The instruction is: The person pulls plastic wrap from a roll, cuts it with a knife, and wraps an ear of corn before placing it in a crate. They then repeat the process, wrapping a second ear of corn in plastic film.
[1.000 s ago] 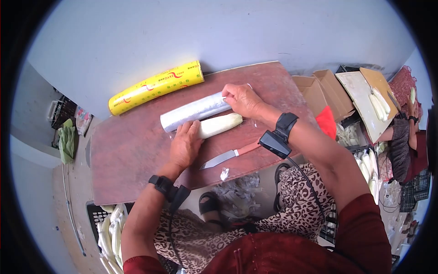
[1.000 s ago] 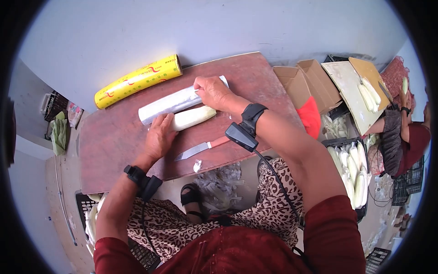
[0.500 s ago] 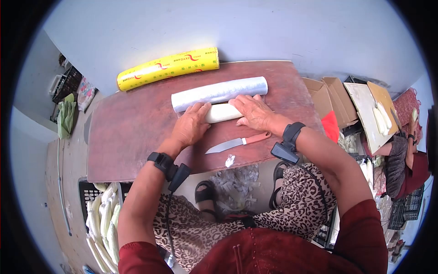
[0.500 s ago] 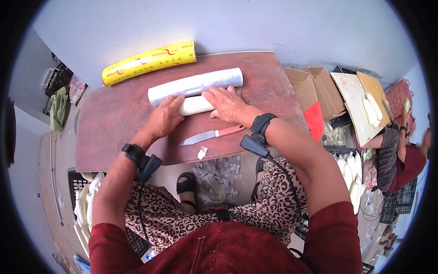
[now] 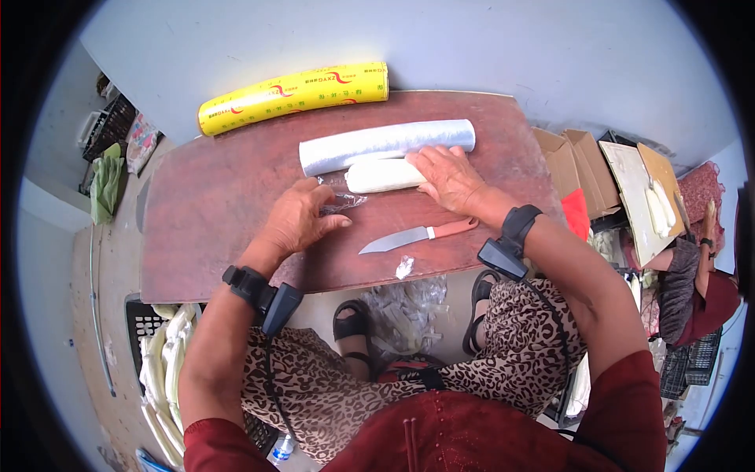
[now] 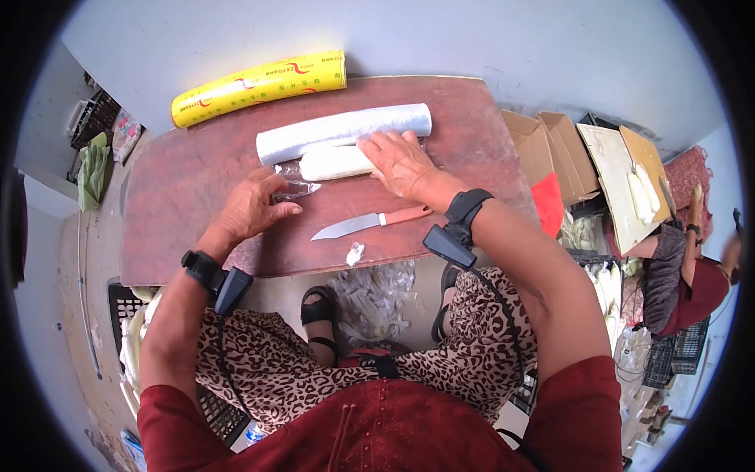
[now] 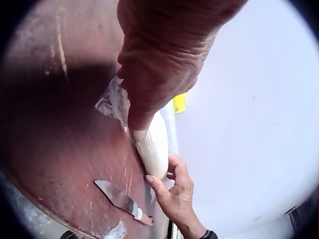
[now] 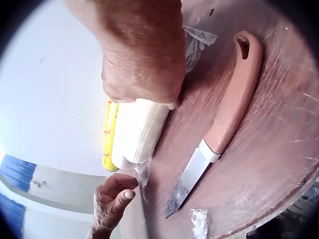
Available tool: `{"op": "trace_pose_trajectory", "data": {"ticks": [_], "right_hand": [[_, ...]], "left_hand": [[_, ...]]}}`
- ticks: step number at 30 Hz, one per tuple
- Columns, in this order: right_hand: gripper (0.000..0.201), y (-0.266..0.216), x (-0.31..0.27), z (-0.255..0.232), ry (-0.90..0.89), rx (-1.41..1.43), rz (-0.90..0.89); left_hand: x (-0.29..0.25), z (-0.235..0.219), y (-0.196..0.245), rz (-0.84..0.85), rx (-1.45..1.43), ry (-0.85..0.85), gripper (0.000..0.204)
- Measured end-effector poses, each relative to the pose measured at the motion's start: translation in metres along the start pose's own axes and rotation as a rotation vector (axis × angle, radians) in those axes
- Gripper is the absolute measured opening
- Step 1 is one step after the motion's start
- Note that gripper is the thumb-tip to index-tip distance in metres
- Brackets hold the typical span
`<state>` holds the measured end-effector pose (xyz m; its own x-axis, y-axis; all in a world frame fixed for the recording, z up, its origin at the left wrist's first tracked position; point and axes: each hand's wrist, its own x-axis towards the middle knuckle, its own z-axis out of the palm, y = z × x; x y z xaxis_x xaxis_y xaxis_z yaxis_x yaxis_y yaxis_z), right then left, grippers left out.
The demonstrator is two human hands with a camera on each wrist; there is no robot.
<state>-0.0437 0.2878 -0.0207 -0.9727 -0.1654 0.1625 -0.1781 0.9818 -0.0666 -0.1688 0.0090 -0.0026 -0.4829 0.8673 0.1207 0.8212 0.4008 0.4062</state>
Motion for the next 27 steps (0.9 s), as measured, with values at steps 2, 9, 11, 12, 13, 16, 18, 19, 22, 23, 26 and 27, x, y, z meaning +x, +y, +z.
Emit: {"op": "trace_pose_trajectory", "data": {"ticks": [2, 9, 11, 12, 13, 16, 18, 19, 22, 23, 26, 27], "right_hand": [[0.055, -0.001, 0.001, -0.001, 0.003, -0.01, 0.0], [0.045, -0.004, 0.002, 0.002, 0.14, -0.025, -0.039], [0.041, -0.005, 0.002, 0.006, 0.202, -0.071, -0.057], [0.04, -0.005, 0.001, 0.007, 0.182, -0.072, -0.047], [0.04, -0.006, 0.001, 0.007, 0.163, -0.073, -0.037], [0.038, -0.006, -0.002, 0.004, 0.146, -0.078, -0.034], [0.043, -0.006, -0.005, 0.002, 0.106, -0.084, -0.013], [0.049, -0.008, -0.005, -0.001, 0.065, -0.087, 0.009], [0.061, -0.019, -0.002, -0.007, 0.061, -0.104, 0.019], [0.063, -0.022, 0.0, -0.007, 0.079, -0.112, 0.016], [0.069, -0.03, 0.007, -0.008, -0.009, -0.143, 0.088], [0.065, -0.029, 0.008, -0.004, 0.062, -0.152, 0.06]], "left_hand": [[0.003, 0.008, 0.007, 0.121, 0.087, 0.02, 0.034], [0.016, 0.029, 0.003, 0.214, 0.253, -0.014, 0.012], [0.019, 0.026, 0.005, 0.219, 0.316, -0.065, 0.01], [0.019, 0.028, 0.004, 0.216, 0.302, -0.047, 0.01], [0.02, 0.029, 0.003, 0.214, 0.289, -0.029, 0.009], [0.019, 0.03, -0.002, 0.158, 0.171, 0.061, 0.009], [0.02, 0.029, -0.001, 0.132, 0.105, 0.099, 0.008], [0.02, 0.027, 0.0, 0.13, 0.093, 0.102, 0.008], [0.021, 0.026, 0.003, 0.125, 0.097, 0.143, 0.008], [0.023, 0.026, 0.003, 0.125, 0.104, 0.161, 0.008], [0.027, 0.025, 0.004, 0.099, 0.124, 0.169, 0.008], [0.028, 0.026, 0.004, 0.087, 0.124, 0.174, 0.008]]}}
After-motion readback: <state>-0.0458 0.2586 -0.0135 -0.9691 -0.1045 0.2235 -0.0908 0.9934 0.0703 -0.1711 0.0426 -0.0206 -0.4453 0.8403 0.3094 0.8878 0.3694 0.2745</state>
